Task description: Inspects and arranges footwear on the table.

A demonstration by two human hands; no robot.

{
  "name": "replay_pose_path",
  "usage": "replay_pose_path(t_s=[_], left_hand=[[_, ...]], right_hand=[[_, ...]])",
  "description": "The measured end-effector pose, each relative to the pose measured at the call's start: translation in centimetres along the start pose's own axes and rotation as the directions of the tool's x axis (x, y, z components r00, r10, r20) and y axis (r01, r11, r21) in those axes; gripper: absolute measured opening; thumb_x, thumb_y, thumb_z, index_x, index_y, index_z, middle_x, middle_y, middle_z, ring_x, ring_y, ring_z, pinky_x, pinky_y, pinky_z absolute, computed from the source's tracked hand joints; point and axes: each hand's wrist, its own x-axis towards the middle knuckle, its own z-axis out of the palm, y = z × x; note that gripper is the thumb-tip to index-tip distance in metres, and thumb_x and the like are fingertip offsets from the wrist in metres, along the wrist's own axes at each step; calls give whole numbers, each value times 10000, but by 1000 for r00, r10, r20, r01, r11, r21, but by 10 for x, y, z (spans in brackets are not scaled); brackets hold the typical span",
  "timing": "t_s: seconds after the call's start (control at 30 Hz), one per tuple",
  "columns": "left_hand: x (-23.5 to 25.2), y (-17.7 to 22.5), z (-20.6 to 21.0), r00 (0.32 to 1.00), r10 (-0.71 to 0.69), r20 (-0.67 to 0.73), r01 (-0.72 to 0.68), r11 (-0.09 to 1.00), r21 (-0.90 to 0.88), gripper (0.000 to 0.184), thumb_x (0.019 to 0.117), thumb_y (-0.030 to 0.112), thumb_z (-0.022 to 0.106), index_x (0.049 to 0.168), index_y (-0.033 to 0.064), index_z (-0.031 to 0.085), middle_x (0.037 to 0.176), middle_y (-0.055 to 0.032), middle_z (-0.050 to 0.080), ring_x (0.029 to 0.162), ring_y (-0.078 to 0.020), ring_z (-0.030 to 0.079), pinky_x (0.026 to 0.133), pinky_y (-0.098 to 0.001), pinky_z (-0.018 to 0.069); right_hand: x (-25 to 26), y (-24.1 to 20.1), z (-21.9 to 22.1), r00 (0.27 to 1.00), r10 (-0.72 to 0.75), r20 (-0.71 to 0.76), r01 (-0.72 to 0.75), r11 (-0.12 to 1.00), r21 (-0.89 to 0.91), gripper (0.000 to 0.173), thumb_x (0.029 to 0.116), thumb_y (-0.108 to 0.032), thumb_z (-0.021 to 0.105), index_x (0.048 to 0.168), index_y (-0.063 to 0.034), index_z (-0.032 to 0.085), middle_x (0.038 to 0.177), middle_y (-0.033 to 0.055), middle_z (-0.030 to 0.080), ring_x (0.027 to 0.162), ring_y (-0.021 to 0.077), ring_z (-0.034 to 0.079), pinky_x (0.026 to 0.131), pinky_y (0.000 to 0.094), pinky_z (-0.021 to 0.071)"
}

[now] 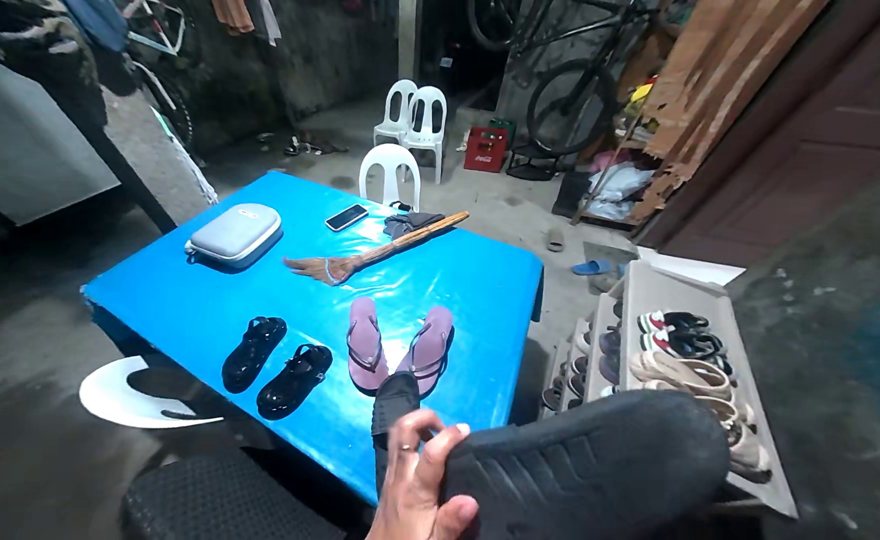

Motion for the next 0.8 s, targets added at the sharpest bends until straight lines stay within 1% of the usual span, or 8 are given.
replay_pose_path(t_s=[0.13, 0.23, 0.3, 0.37, 0.43, 0.57, 0.7, 0.8], left_hand=[[6, 16, 5, 942, 298, -154, -142, 769, 624, 173, 1066, 382, 497, 1186, 263, 537, 1156, -10, 452, 1082, -124, 465, 980, -271, 313], [0, 21, 11, 958, 285, -34, -221, 809, 545, 126, 1047, 180, 510, 1036, 172, 635, 994, -13, 587, 990, -133, 538, 979, -244, 340], [-3, 20, 9, 976, 217, 33, -210, 880, 426, 341, 1078, 364, 480, 1056, 99, 693, 1021, -73, 655, 1047, -176, 597, 1012, -246, 423], [-6, 24, 7, 978, 166, 123, -204, 871, 446, 672, 997, 657, 430, 1168, 68, 707, 1139, -123, 695, 1170, -227, 613, 1085, -314, 414], [-9, 24, 7, 968, 145, 205, -234, 818, 525, 772, 925, 731, 497, 1281, 66, 661, 1256, -145, 676, 1262, -261, 583, 1140, -389, 366], [-9, 10, 3, 953, 239, 184, -301, 731, 612, 308, 1024, 305, 572, 1230, 96, 664, 1203, -115, 694, 1204, -238, 612, 1102, -371, 406], [-4, 11, -4, 991, 49, 121, -81, 956, 282, 387, 906, 263, 745, 1136, -46, 712, 1113, -212, 724, 1137, -224, 680, 1047, -278, 489], [-6, 22, -6, 955, -289, 60, 295, 938, -183, 490, 855, 245, 797, 1130, -140, 668, 1160, -136, 720, 1136, -22, 637, 1029, -188, 480]], right_hand=[[12, -2, 17, 931, -111, -349, 50, 982, -180, 288, 860, -109, 779, 1094, -271, 745, 1026, -83, 787, 965, 26, 732, 911, 257, 602], [17, -1, 24, 889, -143, -435, 30, 966, -257, 332, 842, 7, 758, 1072, -226, 701, 978, -77, 791, 915, 31, 742, 877, 260, 617], [18, -2, 26, 876, -134, -463, 13, 966, -257, 292, 871, 22, 722, 1064, -196, 698, 956, -72, 792, 900, 32, 744, 869, 259, 618], [21, -3, 25, 853, -110, -510, -5, 976, -219, 229, 917, 16, 667, 1064, -160, 675, 938, -56, 790, 891, 47, 747, 869, 273, 620], [22, -4, 21, 850, -79, -521, -8, 987, -163, 168, 955, -24, 630, 1059, -149, 674, 946, -36, 788, 905, 63, 747, 888, 289, 616], [18, -9, 1, 955, 45, -294, -76, 993, -96, 123, 909, -338, 735, 1009, -296, 792, 989, -108, 781, 959, -13, 709, 906, 220, 568], [19, -27, -13, 994, 107, 2, -98, 915, -392, 328, 965, -558, 594, 1181, -353, 731, 1161, -218, 721, 1091, -103, 624, 961, 177, 508], [22, -49, -3, 994, 55, 95, 40, 622, -782, 667, 989, -507, 581, 1359, 48, 617, 1361, 153, 628, 1292, 156, 545, 1098, 345, 436]])
